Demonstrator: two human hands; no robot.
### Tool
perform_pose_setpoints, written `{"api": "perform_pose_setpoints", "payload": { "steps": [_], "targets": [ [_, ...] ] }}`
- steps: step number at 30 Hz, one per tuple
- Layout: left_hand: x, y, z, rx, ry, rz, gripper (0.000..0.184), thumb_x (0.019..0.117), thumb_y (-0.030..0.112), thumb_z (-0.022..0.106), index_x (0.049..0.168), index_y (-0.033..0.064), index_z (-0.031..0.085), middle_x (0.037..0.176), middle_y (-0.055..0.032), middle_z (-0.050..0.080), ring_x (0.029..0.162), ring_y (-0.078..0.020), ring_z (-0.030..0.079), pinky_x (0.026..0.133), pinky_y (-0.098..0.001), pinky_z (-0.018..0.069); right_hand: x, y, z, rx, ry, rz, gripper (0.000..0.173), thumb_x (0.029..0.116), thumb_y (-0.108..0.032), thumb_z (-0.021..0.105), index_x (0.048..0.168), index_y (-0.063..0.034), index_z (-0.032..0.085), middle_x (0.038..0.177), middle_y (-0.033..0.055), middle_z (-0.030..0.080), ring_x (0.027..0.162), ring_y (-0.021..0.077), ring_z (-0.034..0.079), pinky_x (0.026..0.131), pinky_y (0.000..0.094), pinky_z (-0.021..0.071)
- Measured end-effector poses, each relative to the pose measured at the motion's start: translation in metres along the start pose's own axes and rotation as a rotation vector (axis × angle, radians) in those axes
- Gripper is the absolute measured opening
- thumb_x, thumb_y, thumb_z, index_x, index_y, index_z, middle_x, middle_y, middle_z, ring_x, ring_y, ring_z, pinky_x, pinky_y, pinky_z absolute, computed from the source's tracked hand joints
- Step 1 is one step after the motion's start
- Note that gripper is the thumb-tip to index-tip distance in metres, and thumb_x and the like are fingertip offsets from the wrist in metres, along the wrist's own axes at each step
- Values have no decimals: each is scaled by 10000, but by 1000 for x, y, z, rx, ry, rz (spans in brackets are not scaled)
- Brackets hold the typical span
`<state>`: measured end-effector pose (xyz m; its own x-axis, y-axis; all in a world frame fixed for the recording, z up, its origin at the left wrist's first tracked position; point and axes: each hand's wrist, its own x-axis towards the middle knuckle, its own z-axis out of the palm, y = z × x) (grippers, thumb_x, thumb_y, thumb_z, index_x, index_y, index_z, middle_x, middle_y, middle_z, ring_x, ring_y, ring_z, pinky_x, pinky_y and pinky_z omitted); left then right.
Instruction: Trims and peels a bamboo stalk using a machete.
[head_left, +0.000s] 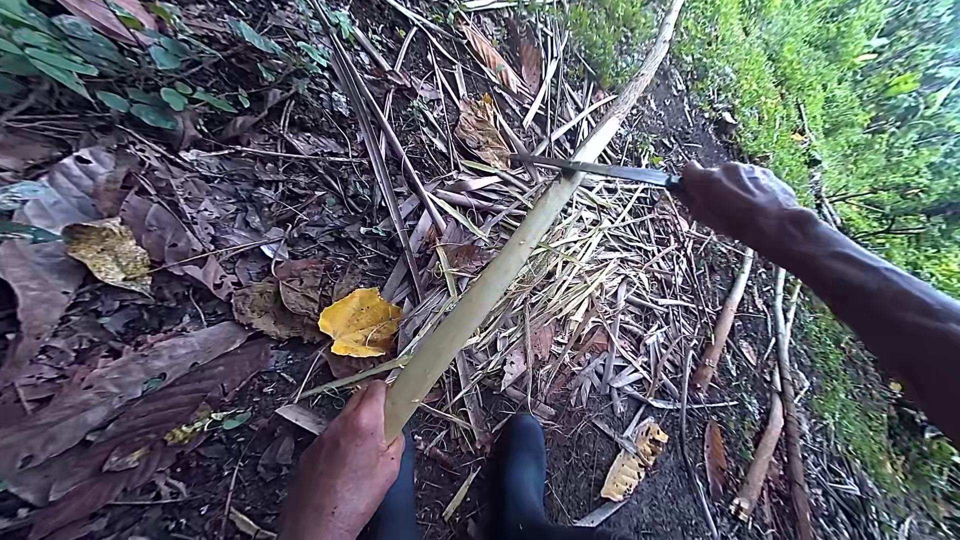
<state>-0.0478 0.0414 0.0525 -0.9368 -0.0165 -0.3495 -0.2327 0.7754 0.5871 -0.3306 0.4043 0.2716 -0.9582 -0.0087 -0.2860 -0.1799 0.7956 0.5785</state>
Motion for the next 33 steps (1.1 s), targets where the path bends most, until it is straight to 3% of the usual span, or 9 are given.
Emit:
{"api": "perform_pose_setpoints", "payload": {
  "steps": [4,7,9,13,16,19,23,29,33],
  "targets": [
    [0,2,2,9,-14,-7,460,752,40,768,1191,-6,639,1035,-220,690,835,-417,710,656,-599,565,1,-3,-19,-85,-27,24,277,1078,-239,477,1011,-8,614,849,287,656,839,535,678,640,672,514],
    [-1,1,2,-7,-8,5,447,755,29,760,1183,-15,638,1026,-222,690,834,-417,708,661,-597,565,-15,-15,-27,-142,4,-41,215,1073,-205,480,1081,-25,598,848,264,650,817,516,678,617,643,516],
    [0,0,0,-9,-2,6,431,755,24,766,1163,-24,638,1023,-232,687,830,-427,706,656,-603,561,-12,-14,-26,-121,-12,-51,189,1065,-181,499,1103,-25,598,871,271,657,836,521,681,637,653,521],
    [0,0,-1,8,-21,-11,428,764,45,769,1169,-4,637,1039,-212,688,846,-417,709,661,-598,564,7,3,-28,-51,-59,72,262,1060,-234,530,1031,5,633,909,307,665,897,551,672,682,707,514],
    [-1,-1,0,-22,7,19,473,733,25,780,1184,-15,644,1029,-224,691,832,-425,709,655,-604,565,-6,-10,-33,-138,-48,9,216,1069,-217,516,1060,-18,600,854,279,652,840,525,679,644,652,521],
    [-1,0,1,-15,4,19,470,740,24,782,1185,-21,639,1030,-229,688,838,-421,709,662,-602,563,-6,-9,-26,-133,-19,-73,183,1063,-180,513,1114,-25,597,858,283,655,834,533,679,642,663,514],
    [-1,2,3,8,-13,13,467,752,43,781,1193,-5,638,1053,-219,688,850,-416,712,664,-603,566,20,13,-30,-76,-50,167,221,1038,-152,539,1026,47,632,955,358,656,933,593,654,687,735,498],
    [0,1,1,-10,-4,20,475,742,25,776,1193,-32,639,1036,-240,689,836,-434,708,660,-612,561,14,5,-26,-123,-48,65,197,1062,-154,502,1117,6,602,920,330,654,895,572,665,681,698,505],
    [-1,1,-2,8,-8,4,470,750,33,774,1197,-16,639,1041,-231,692,838,-428,710,656,-606,564,38,38,-19,5,-37,278,261,1034,-179,543,1009,64,634,1022,384,646,997,609,636,722,766,483]
  ]
}}
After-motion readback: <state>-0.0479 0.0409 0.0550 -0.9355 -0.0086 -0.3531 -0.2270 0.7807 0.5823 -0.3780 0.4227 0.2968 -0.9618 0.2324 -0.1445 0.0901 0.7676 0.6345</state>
